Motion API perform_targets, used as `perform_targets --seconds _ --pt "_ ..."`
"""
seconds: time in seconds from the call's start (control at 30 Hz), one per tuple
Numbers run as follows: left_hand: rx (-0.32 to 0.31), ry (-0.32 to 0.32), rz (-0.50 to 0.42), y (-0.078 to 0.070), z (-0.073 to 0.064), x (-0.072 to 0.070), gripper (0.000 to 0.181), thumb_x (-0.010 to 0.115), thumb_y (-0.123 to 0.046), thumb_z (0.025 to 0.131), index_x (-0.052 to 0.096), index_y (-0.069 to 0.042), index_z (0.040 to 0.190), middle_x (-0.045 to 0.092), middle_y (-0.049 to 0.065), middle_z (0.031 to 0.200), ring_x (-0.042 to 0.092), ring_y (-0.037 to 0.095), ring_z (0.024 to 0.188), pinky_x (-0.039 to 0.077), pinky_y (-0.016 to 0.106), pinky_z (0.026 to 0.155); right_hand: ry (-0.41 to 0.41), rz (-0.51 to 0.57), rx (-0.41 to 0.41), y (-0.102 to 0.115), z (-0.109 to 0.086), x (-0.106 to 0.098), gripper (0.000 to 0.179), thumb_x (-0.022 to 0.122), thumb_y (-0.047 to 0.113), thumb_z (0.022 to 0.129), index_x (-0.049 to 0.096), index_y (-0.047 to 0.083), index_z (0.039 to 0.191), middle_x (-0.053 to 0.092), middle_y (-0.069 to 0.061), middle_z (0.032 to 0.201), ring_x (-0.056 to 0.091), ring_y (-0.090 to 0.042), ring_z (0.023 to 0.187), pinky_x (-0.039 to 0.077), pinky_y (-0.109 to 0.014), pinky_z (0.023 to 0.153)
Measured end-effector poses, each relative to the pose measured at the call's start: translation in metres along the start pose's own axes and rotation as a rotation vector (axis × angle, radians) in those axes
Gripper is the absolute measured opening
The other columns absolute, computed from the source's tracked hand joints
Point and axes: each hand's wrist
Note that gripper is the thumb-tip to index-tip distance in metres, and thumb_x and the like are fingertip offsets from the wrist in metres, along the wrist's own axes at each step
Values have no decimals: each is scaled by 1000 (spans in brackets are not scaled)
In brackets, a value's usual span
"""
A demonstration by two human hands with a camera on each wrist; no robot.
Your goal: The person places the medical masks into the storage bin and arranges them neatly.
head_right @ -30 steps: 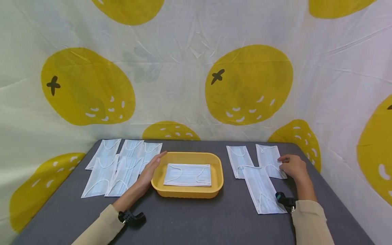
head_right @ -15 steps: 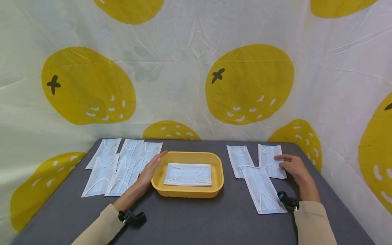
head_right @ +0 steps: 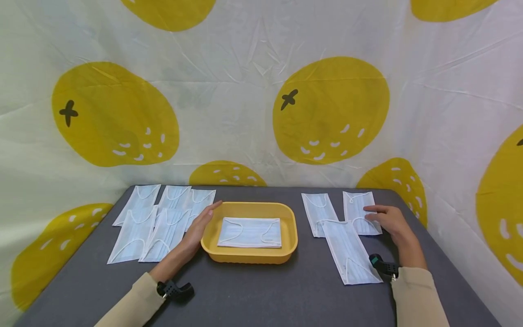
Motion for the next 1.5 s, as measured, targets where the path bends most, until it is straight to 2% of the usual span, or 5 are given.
perform_targets --seconds 0.13,0.37,0.87,1.27,1.5 --pt "-4 6 -4 0 0 -1 50 28 -32 115 40 -14 159 33 9 169 20 31 160 10 54 131 -6 -15 0 0 0 1 63 65 31 101 47 -7 147 22 -39 162 21 -58 143 21 -79 114" --pt "-9 5 -1 2 0 -1 50 27 -32 115 39 -14 160 32 11 169 20 32 160 10 56 131 -6 -42 -25 -2 1 0 63 69 21 98 45 -7 149 23 -40 160 27 -57 138 25 -77 113" --pt "-4 4 -5 1 0 -1 49 28 -32 115 40 -14 159 32 10 169 21 32 160 10 55 131 4 2 -1 3 1 0 58 64 17 99 45 -6 149 12 -39 165 14 -59 145 15 -80 115" --pt "4 4 -6 -1 -1 0 49 29 -31 115 40 -13 159 33 10 169 21 30 160 10 54 131 -32 25 -40 9 -1 -1 59 63 16 99 44 -6 150 20 -37 164 28 -55 139 20 -81 113" --pt "5 1 2 -1 -1 0 49 28 -30 115 40 -13 159 33 10 169 21 30 160 10 54 132 -92 -32 -87 16 -3 -3 57 63 17 99 47 -6 149 30 -37 159 35 -51 129 30 -77 109"
Point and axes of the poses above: each hand's wrist, its own z-axis towards the middle knuckle, its own x-axis out of the palm, y = z × x
